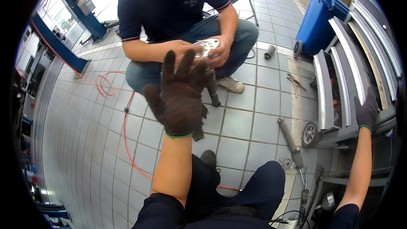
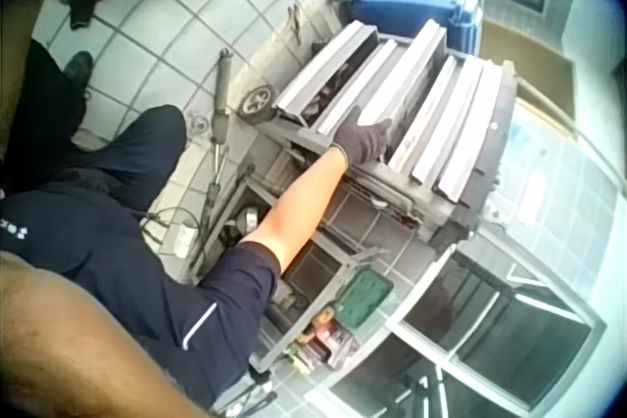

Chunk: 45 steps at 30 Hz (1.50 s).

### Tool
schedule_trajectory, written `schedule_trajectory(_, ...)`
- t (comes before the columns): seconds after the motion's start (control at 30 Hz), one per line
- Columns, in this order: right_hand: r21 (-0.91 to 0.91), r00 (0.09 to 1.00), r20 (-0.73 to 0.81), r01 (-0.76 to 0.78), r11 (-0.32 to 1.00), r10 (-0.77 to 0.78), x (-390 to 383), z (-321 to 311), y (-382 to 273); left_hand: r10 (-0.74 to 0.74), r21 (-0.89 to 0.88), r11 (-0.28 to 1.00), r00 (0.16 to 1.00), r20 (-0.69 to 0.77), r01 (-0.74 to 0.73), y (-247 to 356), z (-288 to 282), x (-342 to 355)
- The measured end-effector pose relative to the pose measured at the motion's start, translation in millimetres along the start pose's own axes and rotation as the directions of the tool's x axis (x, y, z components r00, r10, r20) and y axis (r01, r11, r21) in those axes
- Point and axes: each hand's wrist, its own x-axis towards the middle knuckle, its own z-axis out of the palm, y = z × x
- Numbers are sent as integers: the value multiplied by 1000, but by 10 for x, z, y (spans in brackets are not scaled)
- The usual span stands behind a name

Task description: The person unpacks a new mechanical part from a box and then sits on the floor to work on it. They use a pneumatic impact wrench and a combination wrench to tighten bolts on the part, which is held by a coworker. The person also retrieves a socket from a tool cart during the process.

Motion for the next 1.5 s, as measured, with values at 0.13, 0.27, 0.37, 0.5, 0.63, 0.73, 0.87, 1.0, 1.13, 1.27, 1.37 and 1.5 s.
schedule_trajectory(0.13, -69, 999, -33, 14, 998, -16, 8, -30, 136, -42, -106, 993, 996, 83, 51, -122, -121, -25)
schedule_trajectory(0.27, -67, 1000, 15, -22, 997, 23, 16, -97, 28, -53, -55, 997, 995, 81, 58, -90, -103, -53)
schedule_trajectory(0.37, -60, 1000, -1, -19, 998, 19, 3, -56, 64, -44, -53, 998, 998, 54, 47, -102, -102, -47)
schedule_trajectory(0.5, -39, 1000, -26, -8, 999, 7, 21, -15, 114, -9, -61, 998, 997, 78, 14, -104, -126, -30)
schedule_trajectory(0.63, -63, 1000, 1, -29, 998, 29, -2, -69, 67, -15, -77, 997, 1000, 15, 16, -108, -104, -23)
schedule_trajectory(0.73, -82, 1000, -17, -22, 996, 21, 3, -21, 84, -22, -75, 997, 1000, -10, 21, -139, -95, -19)
schedule_trajectory(0.87, -91, 1000, -19, -8, 996, 6, 11, 37, 152, -20, -94, 995, 1000, -2, 19, -190, -109, -10)
schedule_trajectory(1.0, -102, 995, -76, 57, 993, -64, -7, 146, 222, -13, -8, 1000, 999, -43, 13, -257, 101, 14)
schedule_trajectory(1.13, 101, 997, 71, -42, 994, 35, -103, -42, 131, -421, 349, 864, 901, 103, 363, -293, -289, -108)
schedule_trajectory(1.27, 554, 972, -224, 72, 829, 66, -970, -45, -181, -755, 627, 212, 533, -381, 749, -792, -74, -138)
schedule_trajectory(1.37, 817, 916, 402, -355, 455, -8, -2272, 533, -618, -802, 859, -190, 430, -415, 476, -997, -401, -481)
schedule_trajectory(1.5, 183, 11, 954, -813, 553, -299, -4474, 1434, -965, -800, 778, -478, 164, -578, 407, -1106, -595, -693)
